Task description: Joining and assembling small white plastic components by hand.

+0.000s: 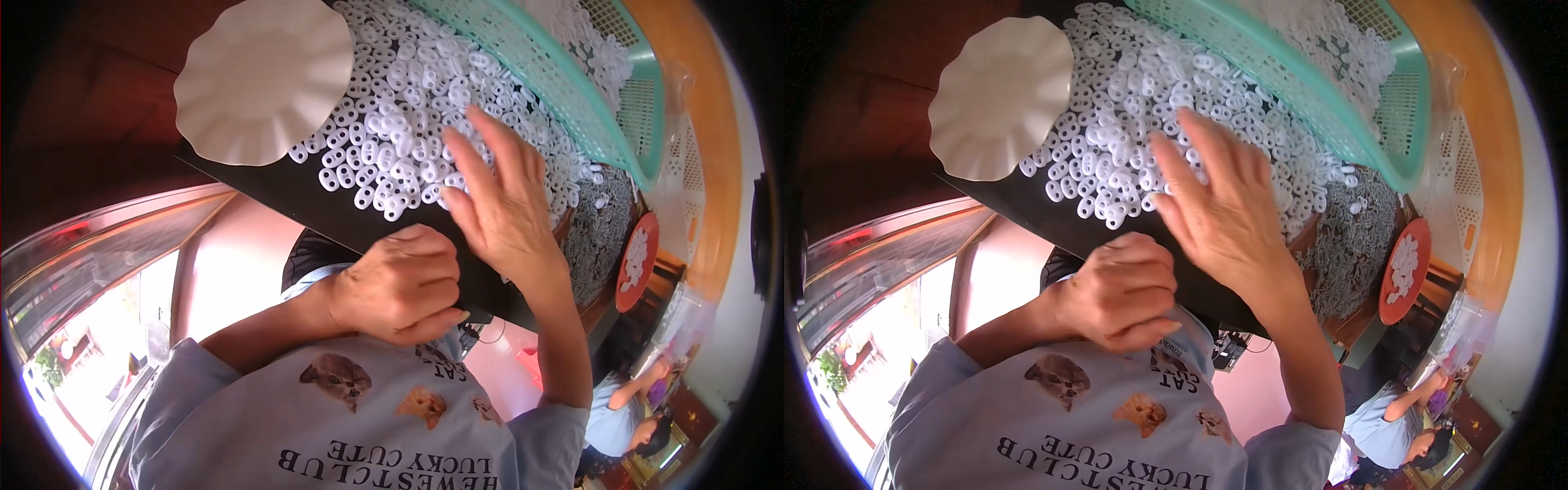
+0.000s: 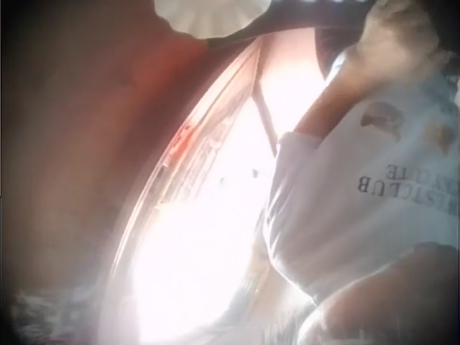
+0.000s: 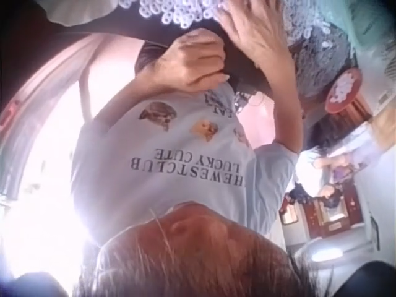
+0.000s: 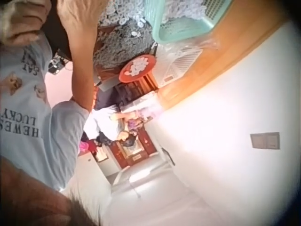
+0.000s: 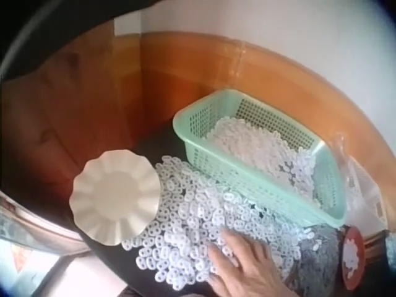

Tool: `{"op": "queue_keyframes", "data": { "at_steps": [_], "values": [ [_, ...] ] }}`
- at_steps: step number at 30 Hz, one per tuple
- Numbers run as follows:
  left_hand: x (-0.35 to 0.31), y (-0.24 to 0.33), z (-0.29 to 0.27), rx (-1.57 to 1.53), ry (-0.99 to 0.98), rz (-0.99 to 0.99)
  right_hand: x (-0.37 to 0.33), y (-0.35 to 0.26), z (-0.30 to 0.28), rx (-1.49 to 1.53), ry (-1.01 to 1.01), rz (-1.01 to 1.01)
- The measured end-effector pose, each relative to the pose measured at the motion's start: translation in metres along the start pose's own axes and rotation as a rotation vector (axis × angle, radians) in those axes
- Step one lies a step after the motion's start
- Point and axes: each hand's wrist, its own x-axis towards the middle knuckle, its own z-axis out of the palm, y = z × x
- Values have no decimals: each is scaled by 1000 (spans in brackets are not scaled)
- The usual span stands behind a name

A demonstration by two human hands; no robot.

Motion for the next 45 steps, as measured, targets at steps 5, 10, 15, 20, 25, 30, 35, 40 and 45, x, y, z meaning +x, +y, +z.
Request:
{"op": "queue_keyframes", "data": {
  "at_steps": [5,10,15,20,25,30,35,40,45],
  "values": [
    [7,-6,8,81,-101,-49,32,4,8,74,-85,-114],
    [7,-6,13,57,-4,-1,8,24,-12,45,-116,-63],
    [6,-10,12,21,-81,-39,35,36,-11,42,-47,-61],
    [13,-10,14,5,-79,-64,66,57,11,-135,46,-62],
    [14,-13,9,0,-86,-49,43,37,-6,-124,-47,-94],
    [12,-4,-1,-29,-102,-84,36,13,-80,71,59,-106],
    [18,0,-4,-41,-96,-76,83,113,-116,50,221,122],
    [19,-4,0,-8,-136,-82,114,240,-71,-243,-341,548],
    [21,-5,-4,-19,-155,-134,134,235,-40,-120,-276,573]
  ]
}}
